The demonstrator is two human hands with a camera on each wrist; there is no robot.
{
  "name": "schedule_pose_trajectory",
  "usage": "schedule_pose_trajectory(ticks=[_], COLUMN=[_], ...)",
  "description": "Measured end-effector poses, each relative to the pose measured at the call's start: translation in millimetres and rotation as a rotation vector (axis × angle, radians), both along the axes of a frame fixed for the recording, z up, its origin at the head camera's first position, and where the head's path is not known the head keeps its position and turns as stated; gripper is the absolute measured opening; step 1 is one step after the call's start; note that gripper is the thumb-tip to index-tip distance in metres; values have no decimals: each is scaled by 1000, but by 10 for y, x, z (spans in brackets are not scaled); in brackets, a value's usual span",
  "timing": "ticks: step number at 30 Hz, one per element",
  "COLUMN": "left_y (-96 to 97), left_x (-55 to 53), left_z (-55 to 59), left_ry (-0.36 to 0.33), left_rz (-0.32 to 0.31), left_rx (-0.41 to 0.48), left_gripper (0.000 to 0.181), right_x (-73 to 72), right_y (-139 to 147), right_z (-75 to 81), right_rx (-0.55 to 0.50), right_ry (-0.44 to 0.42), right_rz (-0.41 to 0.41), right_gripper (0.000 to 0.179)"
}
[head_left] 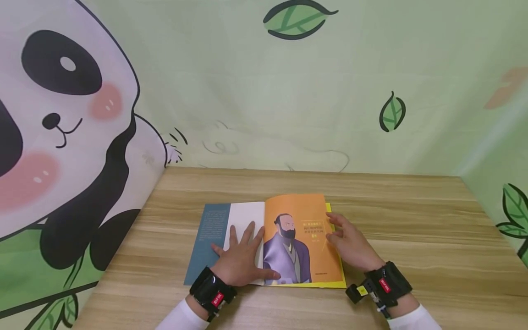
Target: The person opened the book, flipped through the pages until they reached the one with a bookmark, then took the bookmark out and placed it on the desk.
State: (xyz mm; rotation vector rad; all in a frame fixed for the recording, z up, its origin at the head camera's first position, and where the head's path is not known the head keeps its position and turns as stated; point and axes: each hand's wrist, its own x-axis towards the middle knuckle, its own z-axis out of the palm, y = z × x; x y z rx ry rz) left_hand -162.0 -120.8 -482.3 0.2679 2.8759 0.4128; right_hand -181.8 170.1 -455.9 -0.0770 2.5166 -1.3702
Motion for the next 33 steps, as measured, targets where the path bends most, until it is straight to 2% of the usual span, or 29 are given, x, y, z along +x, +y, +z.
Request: schedule_pose_trajectory(ticks=[27,33], left_y=[11,7], left_x=[9,10], left_z=[13,15], left_ry=[-7,-1], left_rz=[1,-4], left_rx=[1,-3], left_gripper=[125,125], right_x=[-11,-22], right_y=[18,32], right_z=[-4,-6], right_rx=[-30,-37], right_ry=[-36,-17], right_rz=[-19,-6], right_gripper=[60,60])
